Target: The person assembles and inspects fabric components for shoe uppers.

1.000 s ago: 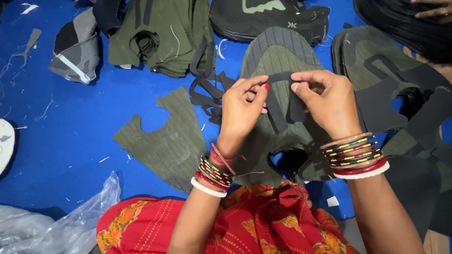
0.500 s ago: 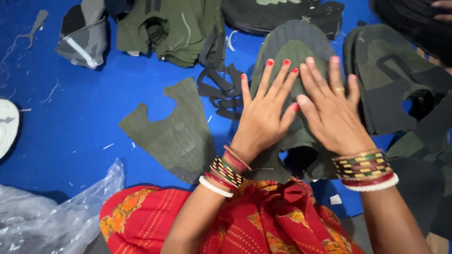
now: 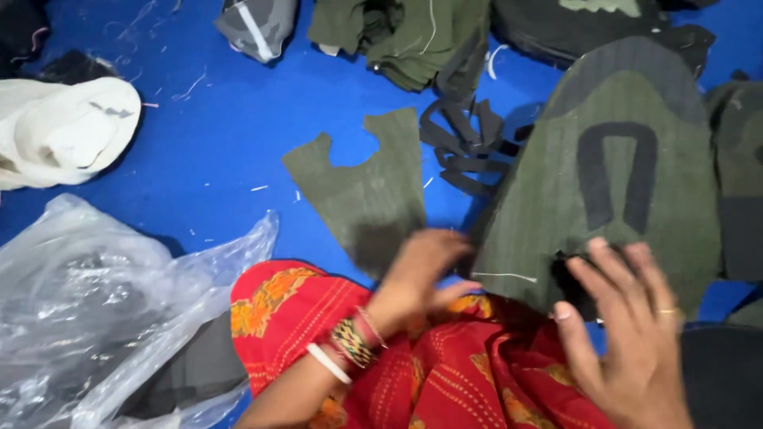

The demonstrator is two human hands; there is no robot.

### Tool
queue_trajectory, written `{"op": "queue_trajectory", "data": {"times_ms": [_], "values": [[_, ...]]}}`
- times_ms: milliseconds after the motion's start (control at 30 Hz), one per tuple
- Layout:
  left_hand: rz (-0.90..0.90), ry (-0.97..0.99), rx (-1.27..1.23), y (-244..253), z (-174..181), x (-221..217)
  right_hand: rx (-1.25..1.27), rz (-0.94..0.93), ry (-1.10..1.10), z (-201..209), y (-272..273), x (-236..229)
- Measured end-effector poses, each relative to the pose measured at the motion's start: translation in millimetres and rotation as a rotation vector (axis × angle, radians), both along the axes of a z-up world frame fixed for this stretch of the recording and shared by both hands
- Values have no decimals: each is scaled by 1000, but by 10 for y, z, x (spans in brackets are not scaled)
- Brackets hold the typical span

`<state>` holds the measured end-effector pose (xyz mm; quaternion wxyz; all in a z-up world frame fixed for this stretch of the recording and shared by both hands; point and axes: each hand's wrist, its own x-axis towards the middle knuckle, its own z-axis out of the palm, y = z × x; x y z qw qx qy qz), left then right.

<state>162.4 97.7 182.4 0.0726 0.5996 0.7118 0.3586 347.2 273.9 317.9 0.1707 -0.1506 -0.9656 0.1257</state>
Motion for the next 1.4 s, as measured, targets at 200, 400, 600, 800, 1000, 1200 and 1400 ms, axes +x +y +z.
{"op": "queue_trajectory", "data": {"times_ms": [200,400,600,800,1000,1200,1400], "values": [[332,103,-321,-552,-478,-360,-613,363,-68,-248,-584,-432],[546,-138,-404,-608,-246,-574,-628,370,-169,-298,-705,-639],[769,-565,314,-929,1296,-525,-398,299,200,195,-771,-976],[568,-1120,486,-1828,995,141,-287,306,478,574,-611,-906],[529,-852,189,-706,1607,-525,-547,295,289,1150,-153,-384],[-16,-982,316,211,1354,-431,-597,-233,182,956,836,-283],[-47,-1313,334,1120,1157,-337,-936,-7,370,223,1733,-365]]}}
